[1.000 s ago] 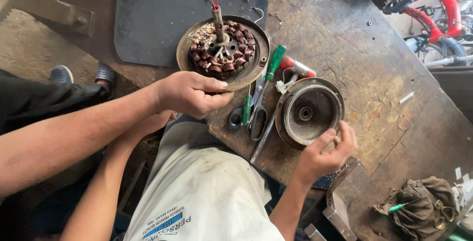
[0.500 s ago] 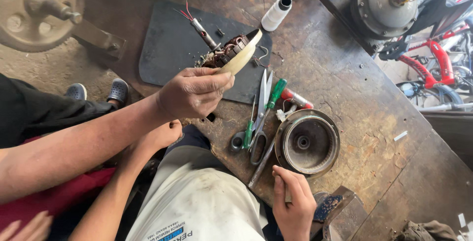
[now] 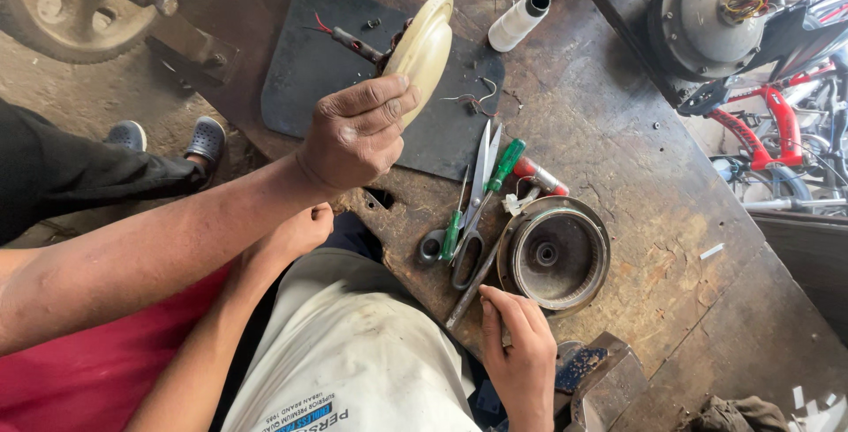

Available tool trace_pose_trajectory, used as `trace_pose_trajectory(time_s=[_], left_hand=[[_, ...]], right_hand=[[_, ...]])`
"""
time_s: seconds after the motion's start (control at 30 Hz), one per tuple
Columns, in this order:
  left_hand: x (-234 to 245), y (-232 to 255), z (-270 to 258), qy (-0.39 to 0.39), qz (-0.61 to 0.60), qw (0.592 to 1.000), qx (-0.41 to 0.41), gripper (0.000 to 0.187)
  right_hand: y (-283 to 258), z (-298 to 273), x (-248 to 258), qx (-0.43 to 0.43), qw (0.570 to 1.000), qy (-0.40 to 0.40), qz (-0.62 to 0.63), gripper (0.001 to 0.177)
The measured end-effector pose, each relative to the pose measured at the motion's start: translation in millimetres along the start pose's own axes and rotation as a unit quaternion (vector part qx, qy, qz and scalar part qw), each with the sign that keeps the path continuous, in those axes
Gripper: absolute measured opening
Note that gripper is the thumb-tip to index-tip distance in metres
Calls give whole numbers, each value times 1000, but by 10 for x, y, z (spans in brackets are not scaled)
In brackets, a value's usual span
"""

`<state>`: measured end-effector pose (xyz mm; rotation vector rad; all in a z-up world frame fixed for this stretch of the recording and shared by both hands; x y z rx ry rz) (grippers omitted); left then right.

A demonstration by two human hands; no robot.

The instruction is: The person disassembles a motor housing, removes debris from the stator, and cleans the internal components. They then reassemble the motor by inserting the stator into the housing and securing the parts.

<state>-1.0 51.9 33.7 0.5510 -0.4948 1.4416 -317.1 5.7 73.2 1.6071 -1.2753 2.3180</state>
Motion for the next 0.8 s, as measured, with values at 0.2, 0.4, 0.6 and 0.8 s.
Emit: trace_pose_trajectory(time_s=[0.2, 0.4, 0.6, 0.8], left_hand=[[-61, 28, -2, 10, 7, 999, 44, 9], [-301, 190, -106, 13, 192, 968, -161, 11], [-646, 562, -434, 57, 266, 824, -496, 16], [-886, 775, -921, -56, 169, 765, -619, 18]], right_hand=[[-65, 56, 176, -53, 995, -25, -80, 17], [-167, 312, 124, -30, 990, -91, -104, 20], [-241, 695, -47, 8, 984, -149, -99, 19], [-173, 1082, -105, -1, 957, -238, -167, 27]])
Point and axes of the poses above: each hand's wrist, its own z-axis towards the middle knuckle, its own x-axis out of the back of the hand, y = z × x, the point moved 1 cm from there along z, towards the middle knuckle, and after that the axes turned 5 degrees about x, right-handed, at the moved point
